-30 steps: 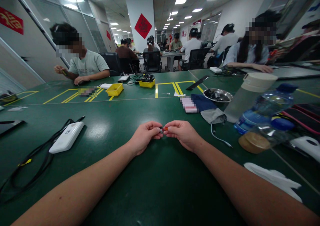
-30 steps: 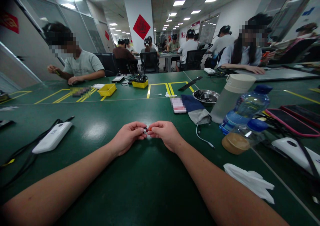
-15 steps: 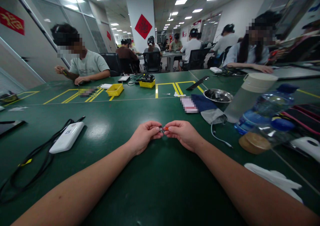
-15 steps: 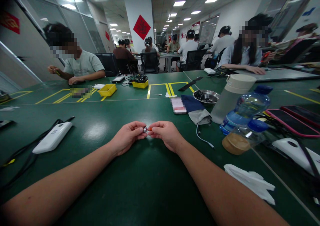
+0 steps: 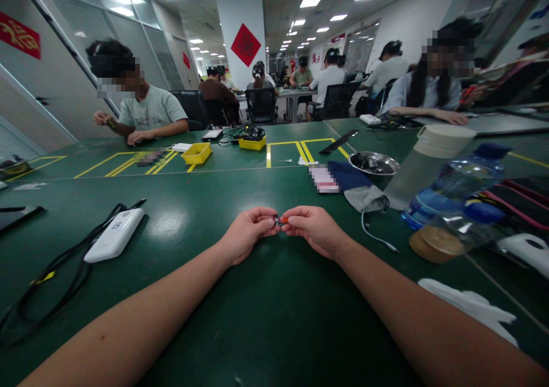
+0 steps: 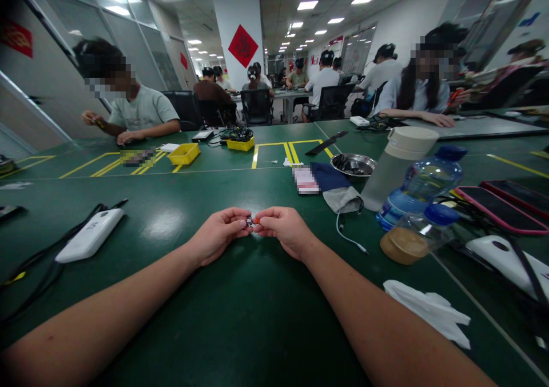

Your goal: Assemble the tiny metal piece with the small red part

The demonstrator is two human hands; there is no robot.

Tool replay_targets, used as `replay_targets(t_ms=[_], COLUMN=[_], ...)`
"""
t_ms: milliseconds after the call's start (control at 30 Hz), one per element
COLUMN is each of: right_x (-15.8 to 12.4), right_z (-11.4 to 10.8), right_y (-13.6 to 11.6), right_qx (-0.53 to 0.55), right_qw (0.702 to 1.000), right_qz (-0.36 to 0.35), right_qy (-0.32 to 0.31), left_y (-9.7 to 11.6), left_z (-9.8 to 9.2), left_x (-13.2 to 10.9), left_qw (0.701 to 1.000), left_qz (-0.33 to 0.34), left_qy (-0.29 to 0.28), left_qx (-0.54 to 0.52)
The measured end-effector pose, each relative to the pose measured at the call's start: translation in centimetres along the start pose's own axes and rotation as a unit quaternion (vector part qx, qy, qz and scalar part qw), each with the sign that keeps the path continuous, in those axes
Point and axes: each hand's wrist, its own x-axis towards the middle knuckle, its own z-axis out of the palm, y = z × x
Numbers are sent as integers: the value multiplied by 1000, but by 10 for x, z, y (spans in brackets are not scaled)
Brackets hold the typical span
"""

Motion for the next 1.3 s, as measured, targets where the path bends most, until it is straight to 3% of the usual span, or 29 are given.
replay_targets(t_ms=[500,933,1300], right_x=[0,0,3], right_z=[1,0,-2], right_y=[0,2,1], right_qx=[-4,2,51], right_qw=[1000,1000,998], right_qz=[1,-13,21], right_qy=[3,1,-12], left_y=[-2,2,3], left_z=[-3,-2,-4], left_x=[2,1,1], left_qw=[999,999,997], left_qz=[16,4,11], left_qy=[-15,-32,-45], left_qx=[44,-23,-63])
